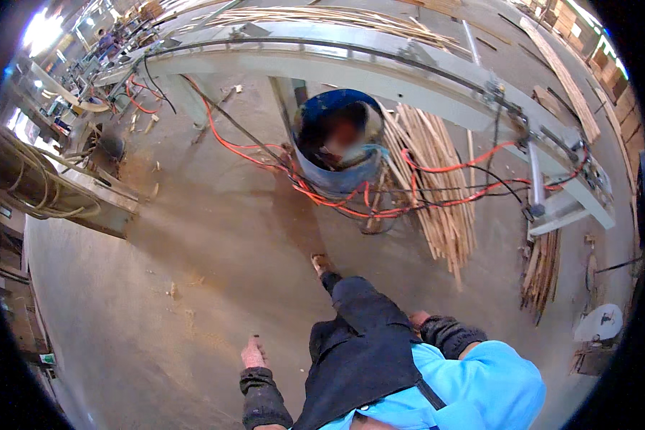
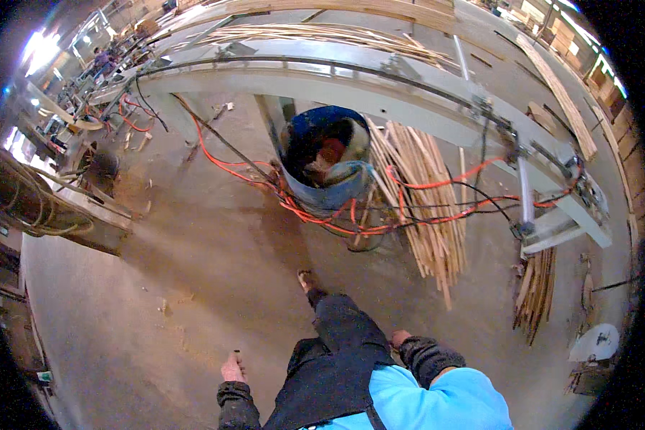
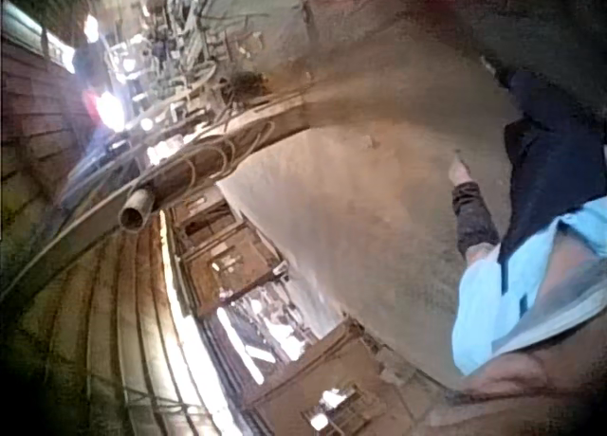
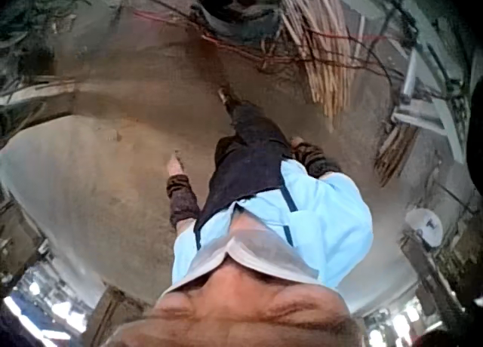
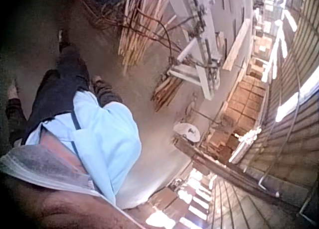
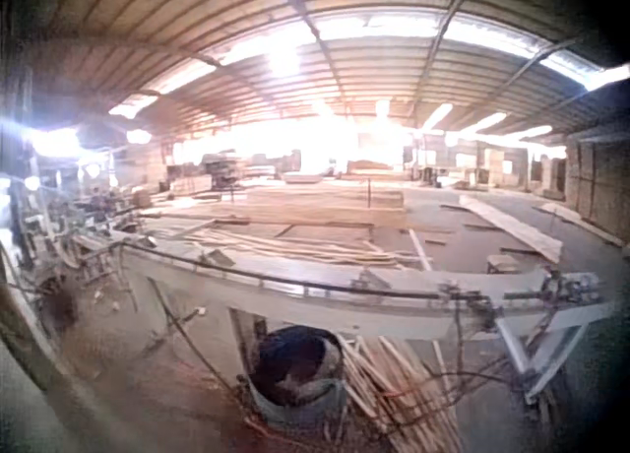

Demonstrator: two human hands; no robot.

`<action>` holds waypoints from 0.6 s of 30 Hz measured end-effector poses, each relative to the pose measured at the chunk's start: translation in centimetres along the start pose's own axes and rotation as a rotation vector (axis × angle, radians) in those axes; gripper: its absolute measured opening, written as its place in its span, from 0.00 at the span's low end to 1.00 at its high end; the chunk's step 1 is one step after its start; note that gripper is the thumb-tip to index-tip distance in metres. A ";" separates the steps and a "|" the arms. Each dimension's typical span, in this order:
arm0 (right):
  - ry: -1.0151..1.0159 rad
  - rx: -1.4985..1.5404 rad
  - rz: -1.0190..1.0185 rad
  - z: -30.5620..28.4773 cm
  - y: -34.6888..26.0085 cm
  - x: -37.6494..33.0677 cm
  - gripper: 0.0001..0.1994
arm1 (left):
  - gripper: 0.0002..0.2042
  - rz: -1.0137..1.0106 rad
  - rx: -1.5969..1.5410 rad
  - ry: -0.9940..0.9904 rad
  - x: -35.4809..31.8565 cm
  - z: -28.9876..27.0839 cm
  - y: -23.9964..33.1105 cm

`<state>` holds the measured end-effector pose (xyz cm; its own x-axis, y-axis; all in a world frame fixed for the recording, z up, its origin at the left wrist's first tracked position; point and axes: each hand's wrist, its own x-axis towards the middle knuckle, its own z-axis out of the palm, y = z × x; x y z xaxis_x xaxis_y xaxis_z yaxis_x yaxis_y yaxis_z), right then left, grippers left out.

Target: The person walks to a large metal machine and uses a wrench to tighten bolts on a bracket. They repeatedly adjust the bracket and tighten fasteners on the machine's frame.

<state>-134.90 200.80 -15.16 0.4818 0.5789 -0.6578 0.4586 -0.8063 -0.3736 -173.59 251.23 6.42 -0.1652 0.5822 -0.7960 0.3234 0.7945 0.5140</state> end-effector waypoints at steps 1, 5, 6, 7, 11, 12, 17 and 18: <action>-0.067 -0.084 0.014 1.6 -1.3 2.3 0.20 | 0.16 0.012 0.029 0.004 1.5 0.0 3.4; -0.201 -0.308 -0.039 -3.6 -12.3 11.7 0.19 | 0.17 0.096 0.242 -0.059 9.8 1.6 9.6; -0.215 -0.346 -0.082 -6.3 -15.5 13.1 0.18 | 0.17 0.055 0.343 -0.108 12.1 1.4 10.3; -0.226 -0.339 -0.080 -9.2 -18.2 15.4 0.17 | 0.16 0.346 0.561 -0.224 13.1 1.1 10.9; -0.040 -0.238 -0.052 -23.0 -29.0 28.2 0.12 | 0.15 0.054 0.369 -0.271 14.9 4.5 15.6; 0.071 -0.294 -0.193 -26.8 -32.5 30.1 0.11 | 0.14 0.024 0.337 -0.265 15.7 4.9 16.9; 0.016 0.262 -0.055 -40.7 -47.8 42.4 0.09 | 0.13 -0.053 0.271 -0.264 20.4 7.4 25.5; 0.007 0.444 0.017 -43.5 -52.1 43.8 0.09 | 0.13 -0.059 0.253 -0.260 21.8 7.8 27.7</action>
<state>-105.18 273.43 3.99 0.4923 0.5648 -0.6623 0.0861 -0.7887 -0.6087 -161.01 284.58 0.78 0.0413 0.4474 -0.8934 0.5456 0.7390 0.3953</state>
